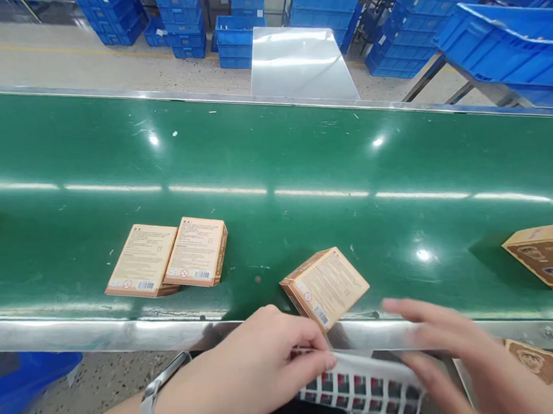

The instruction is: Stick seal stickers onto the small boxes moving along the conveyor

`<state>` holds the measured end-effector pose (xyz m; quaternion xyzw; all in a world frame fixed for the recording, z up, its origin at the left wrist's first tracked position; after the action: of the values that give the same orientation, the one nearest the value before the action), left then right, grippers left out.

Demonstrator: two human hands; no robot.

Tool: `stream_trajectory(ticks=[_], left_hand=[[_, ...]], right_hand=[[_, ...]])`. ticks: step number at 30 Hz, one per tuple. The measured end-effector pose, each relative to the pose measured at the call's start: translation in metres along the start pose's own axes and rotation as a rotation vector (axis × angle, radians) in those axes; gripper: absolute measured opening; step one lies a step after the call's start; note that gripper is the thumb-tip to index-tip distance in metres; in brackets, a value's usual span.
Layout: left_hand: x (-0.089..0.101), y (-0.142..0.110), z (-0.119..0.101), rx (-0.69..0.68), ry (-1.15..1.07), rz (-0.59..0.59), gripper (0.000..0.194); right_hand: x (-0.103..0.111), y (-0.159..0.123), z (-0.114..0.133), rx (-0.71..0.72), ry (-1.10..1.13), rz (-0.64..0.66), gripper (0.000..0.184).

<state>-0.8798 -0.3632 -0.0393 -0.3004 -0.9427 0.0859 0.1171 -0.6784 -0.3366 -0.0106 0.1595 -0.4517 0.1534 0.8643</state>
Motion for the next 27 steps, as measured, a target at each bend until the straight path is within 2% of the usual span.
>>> stream_trajectory(ticks=[3, 4, 6, 10, 13, 15, 17, 21, 27], left_hand=[[-0.001, -0.005, -0.005, -0.126, 0.149, 0.111, 0.013], [-0.002, -0.007, -0.007, -0.177, 0.202, 0.135, 0.01], [-0.004, -0.008, -0.011, -0.296, 0.315, 0.132, 0.009], [-0.006, -0.006, -0.015, -0.542, 0.557, 0.057, 0.023], [-0.009, 0.001, -0.003, -0.554, 0.698, 0.04, 0.027], [-0.014, 0.007, 0.006, -0.532, 0.746, 0.028, 0.025], [-0.023, 0.014, 0.011, -0.539, 0.773, 0.028, 0.022], [-0.043, 0.028, 0.011, -0.581, 0.876, 0.058, 0.021], [-0.052, 0.045, 0.004, -0.611, 1.013, 0.048, 0.028]], right_hand=[[-0.013, 0.005, -0.034, -0.389, 0.015, -0.005, 0.076], [-0.02, 0.007, -0.041, -0.454, 0.053, 0.018, 0.087], [-0.035, 0.017, -0.046, -0.48, 0.162, 0.053, 0.095], [-0.048, 0.045, -0.039, -0.366, 0.338, 0.146, 0.088], [-0.043, 0.06, -0.039, -0.351, 0.393, 0.155, 0.075], [-0.037, 0.064, -0.045, -0.433, 0.431, 0.079, 0.062], [-0.036, 0.062, -0.053, -0.581, 0.53, -0.011, 0.048], [-0.05, 0.051, -0.059, -0.835, 0.8, -0.096, 0.042], [-0.058, 0.04, -0.054, -0.933, 0.919, -0.181, 0.034]])
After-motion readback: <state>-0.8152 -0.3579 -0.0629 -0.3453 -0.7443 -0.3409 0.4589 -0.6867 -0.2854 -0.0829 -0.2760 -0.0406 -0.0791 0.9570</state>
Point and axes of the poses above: each hand's wrist, its own y-axis towards the middle knuckle, its own x-axis out of the back of the hand, z = x × y, the point moved 5 cm from there along y, towards the middle knuckle, and after that the axes turned 11 degrees about -x, right-handed, at the moved point
